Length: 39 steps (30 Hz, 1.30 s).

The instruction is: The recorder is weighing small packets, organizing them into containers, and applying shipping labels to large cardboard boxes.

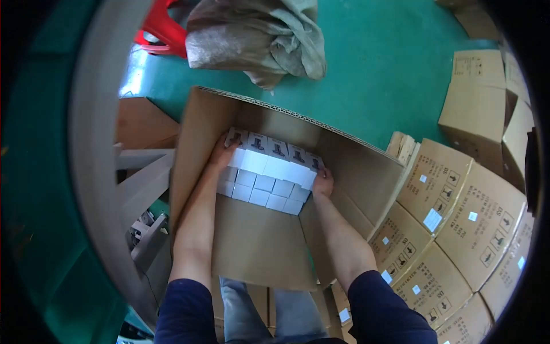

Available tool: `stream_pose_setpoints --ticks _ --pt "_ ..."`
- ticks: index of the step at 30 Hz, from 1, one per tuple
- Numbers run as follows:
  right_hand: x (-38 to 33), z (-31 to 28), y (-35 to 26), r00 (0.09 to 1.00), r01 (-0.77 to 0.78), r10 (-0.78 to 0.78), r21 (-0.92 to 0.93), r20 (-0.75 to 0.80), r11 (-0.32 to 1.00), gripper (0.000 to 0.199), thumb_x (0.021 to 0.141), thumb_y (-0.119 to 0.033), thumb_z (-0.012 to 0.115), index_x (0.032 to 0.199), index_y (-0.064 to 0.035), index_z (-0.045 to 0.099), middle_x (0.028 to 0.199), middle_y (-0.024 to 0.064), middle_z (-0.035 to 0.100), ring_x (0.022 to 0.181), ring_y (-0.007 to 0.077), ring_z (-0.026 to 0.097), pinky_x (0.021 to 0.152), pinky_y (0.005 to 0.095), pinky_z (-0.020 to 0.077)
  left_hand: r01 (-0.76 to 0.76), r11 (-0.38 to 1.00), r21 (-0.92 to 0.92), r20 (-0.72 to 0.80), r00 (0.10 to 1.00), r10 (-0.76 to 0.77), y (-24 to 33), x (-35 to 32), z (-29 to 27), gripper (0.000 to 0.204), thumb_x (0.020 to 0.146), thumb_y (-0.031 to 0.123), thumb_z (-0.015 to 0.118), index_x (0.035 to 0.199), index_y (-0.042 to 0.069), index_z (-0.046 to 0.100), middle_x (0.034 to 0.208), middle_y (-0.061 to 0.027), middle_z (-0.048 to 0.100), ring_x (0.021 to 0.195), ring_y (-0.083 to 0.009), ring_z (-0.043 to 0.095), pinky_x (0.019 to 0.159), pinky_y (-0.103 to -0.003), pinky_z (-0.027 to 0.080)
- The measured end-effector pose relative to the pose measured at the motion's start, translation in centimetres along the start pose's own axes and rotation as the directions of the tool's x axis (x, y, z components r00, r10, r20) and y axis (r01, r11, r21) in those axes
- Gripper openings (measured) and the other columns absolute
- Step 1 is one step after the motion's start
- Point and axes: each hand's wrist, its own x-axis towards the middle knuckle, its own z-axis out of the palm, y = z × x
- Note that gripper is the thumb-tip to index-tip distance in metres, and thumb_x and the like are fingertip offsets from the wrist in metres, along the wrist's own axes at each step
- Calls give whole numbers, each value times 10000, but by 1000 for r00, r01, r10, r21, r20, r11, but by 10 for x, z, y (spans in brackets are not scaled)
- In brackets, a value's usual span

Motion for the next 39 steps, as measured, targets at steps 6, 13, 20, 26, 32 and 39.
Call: stream_pose_setpoints --ticks 6,13,20,26,32,39 --pt "75 48 29 956 212 -24 -633 292 745 387 951 -374 480 1137 -102 682 1141 153 678 1101 335 630 958 449 489 167 739 652 111 944 -311 -11 52 35 521 935 380 565 1329 41 527 1368 -140 556 1271 -362 486 1093 -417 358" --pt "90 81 3 840 542 -184 -771 511 334 336 960 -318 483 1126 -111 689 1234 133 639 1203 294 568 1048 431 425 -395 -41 918 397 907 143 -20 12 72 426 937 212 490 1349 114 535 1449 -86 474 1376 -344 367 1157 -519 226" --pt "61 68 -3 822 568 -346 -603 453 560 380 847 -189 556 1205 -85 630 1254 143 604 1231 305 522 1051 432 408 -261 256 931 166 926 338 -13 -18 91 536 870 75 488 1404 117 460 1432 -171 452 1390 -386 329 1164 -541 202" --pt "-45 24 56 891 445 -357 -377 282 813 384 789 -83 542 1160 -61 641 1134 210 646 1078 396 601 958 451 478 -317 924 212 -39 942 333 51 -202 101 428 844 -52 438 1250 72 498 786 -97 602 759 -239 618 695 -372 490" --pt "-253 -91 -31 505 464 -248 -18 827 886 243 883 -40 510 1054 -36 682 1056 118 696 1002 211 650 884 309 502 -275 961 4 356 899 256 183 -458 -22 421 839 -9 428 1239 97 502 756 -49 527 726 -188 551 710 -332 465" --pt "-510 -259 -308 -288 462 -229 344 930 817 170 922 -149 637 973 12 663 930 69 685 846 151 650 771 288 523 -436 879 194 121 900 419 287 -653 -194 388 987 291 531 1298 58 529 893 -85 579 858 -223 595 812 -337 483"
